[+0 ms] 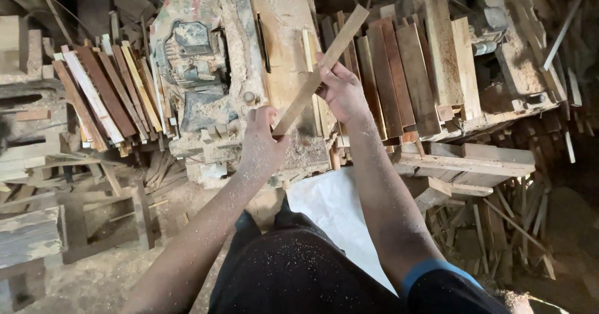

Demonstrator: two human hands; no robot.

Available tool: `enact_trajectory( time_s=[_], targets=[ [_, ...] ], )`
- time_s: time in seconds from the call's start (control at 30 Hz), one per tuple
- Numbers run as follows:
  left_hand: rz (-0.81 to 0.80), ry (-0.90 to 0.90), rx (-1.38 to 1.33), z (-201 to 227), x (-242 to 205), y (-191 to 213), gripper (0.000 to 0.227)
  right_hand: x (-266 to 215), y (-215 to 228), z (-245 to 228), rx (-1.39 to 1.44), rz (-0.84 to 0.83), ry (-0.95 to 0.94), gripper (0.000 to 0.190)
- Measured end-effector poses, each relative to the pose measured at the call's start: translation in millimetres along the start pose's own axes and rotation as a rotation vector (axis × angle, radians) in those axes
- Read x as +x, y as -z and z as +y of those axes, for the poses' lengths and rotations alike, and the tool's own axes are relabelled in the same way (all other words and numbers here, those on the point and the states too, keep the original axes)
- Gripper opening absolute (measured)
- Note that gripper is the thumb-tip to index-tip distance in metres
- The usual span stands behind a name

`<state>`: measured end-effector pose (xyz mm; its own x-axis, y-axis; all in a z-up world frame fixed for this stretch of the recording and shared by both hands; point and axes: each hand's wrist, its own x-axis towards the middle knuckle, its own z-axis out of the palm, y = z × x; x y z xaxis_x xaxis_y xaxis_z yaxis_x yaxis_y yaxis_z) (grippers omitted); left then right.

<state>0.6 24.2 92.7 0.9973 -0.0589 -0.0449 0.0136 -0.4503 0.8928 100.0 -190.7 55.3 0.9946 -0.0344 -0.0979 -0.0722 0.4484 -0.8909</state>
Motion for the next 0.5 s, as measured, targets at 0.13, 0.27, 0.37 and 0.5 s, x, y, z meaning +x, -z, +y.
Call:
enact_trajectory(
  time_s=[0.13,0.27,0.37,0.5],
  targets=[
    [0.026,-0.024,0.099,7.4,-3.3,-2.6,0.052,6.5,11.3,20.3,0.073,-0.029,-0.044,0.042],
    [0.029,-0.034,0.139,-0.2,-3.5,-4.4,0.055,7.0,10.7,27.7,0.141,-0.039,-0.075,0.041],
    [0.025,-0.039,0.118,1.6,-6.9,-2.1,0.056,9.7,13.7,32.9,0.157,-0.055,-0.09,0.042],
    [0.014,-0.034,0.108,0.7,-10.4,0.3,0.056,6.7,13.2,32.7,0.149,-0.033,-0.098,0.042]
  ],
)
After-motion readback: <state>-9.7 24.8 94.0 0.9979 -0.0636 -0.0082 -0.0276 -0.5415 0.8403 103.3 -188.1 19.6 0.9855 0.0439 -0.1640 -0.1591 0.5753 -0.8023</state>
